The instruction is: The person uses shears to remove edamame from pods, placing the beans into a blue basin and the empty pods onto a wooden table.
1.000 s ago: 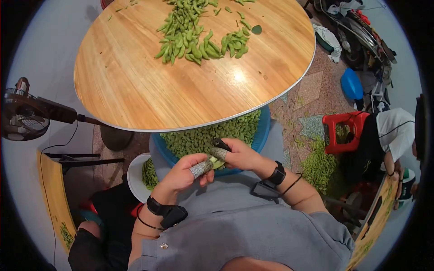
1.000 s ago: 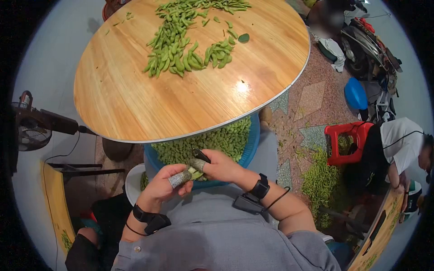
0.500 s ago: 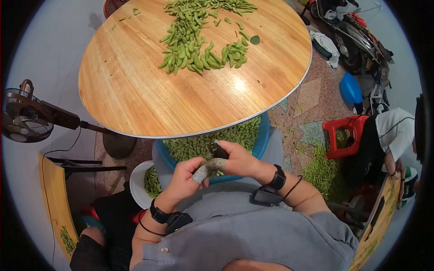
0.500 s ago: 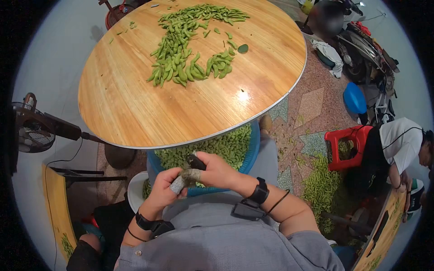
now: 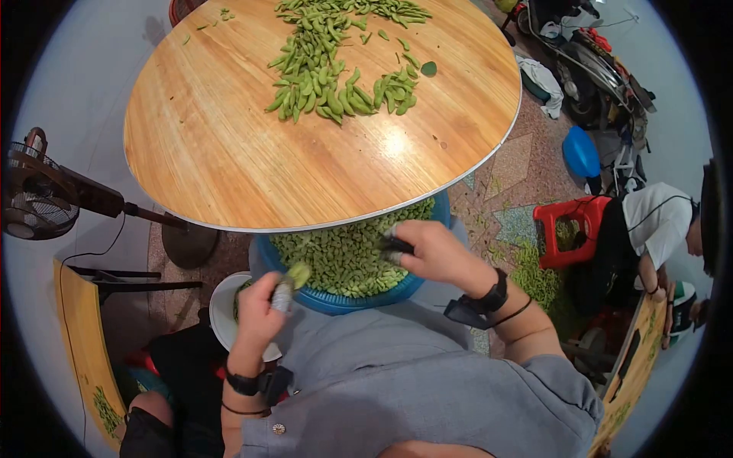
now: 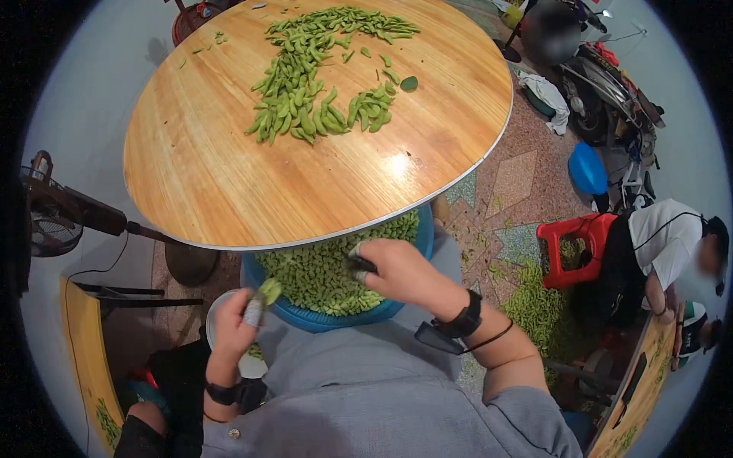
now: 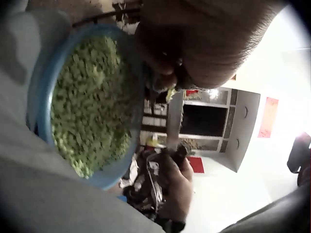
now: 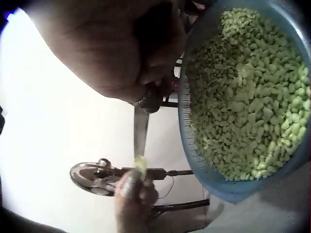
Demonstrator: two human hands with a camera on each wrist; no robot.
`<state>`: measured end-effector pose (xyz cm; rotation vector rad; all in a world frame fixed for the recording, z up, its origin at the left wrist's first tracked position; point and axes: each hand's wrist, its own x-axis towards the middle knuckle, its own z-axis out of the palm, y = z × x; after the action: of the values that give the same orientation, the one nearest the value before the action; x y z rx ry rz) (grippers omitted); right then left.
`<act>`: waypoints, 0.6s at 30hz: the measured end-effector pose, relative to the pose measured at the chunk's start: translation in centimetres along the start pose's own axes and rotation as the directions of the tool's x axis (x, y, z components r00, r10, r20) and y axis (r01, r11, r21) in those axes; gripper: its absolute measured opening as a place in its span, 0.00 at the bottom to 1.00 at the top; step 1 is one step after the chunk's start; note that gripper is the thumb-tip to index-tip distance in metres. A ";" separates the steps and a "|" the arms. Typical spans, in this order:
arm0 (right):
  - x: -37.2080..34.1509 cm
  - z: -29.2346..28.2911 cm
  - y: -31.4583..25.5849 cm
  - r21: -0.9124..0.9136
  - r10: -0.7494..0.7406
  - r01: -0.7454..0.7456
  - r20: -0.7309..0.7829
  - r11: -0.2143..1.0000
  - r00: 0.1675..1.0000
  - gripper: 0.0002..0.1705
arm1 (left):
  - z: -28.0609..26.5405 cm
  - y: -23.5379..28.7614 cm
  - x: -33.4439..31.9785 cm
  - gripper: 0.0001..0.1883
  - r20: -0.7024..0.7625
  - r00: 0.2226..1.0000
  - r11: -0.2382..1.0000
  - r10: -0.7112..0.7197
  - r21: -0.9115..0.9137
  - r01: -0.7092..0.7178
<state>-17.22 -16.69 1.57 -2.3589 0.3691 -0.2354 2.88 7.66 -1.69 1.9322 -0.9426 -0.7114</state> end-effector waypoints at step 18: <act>21.2 -4.7 2.8 -0.460 -0.082 -0.100 -0.360 0.882 0.929 0.13 | -6.6 17.3 -3.4 0.14 0.377 0.831 0.878 0.410 0.084 -0.471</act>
<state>0.98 -28.61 4.33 -2.7910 0.6847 -0.6596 0.09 7.23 16.91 1.6573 -1.6618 -0.7205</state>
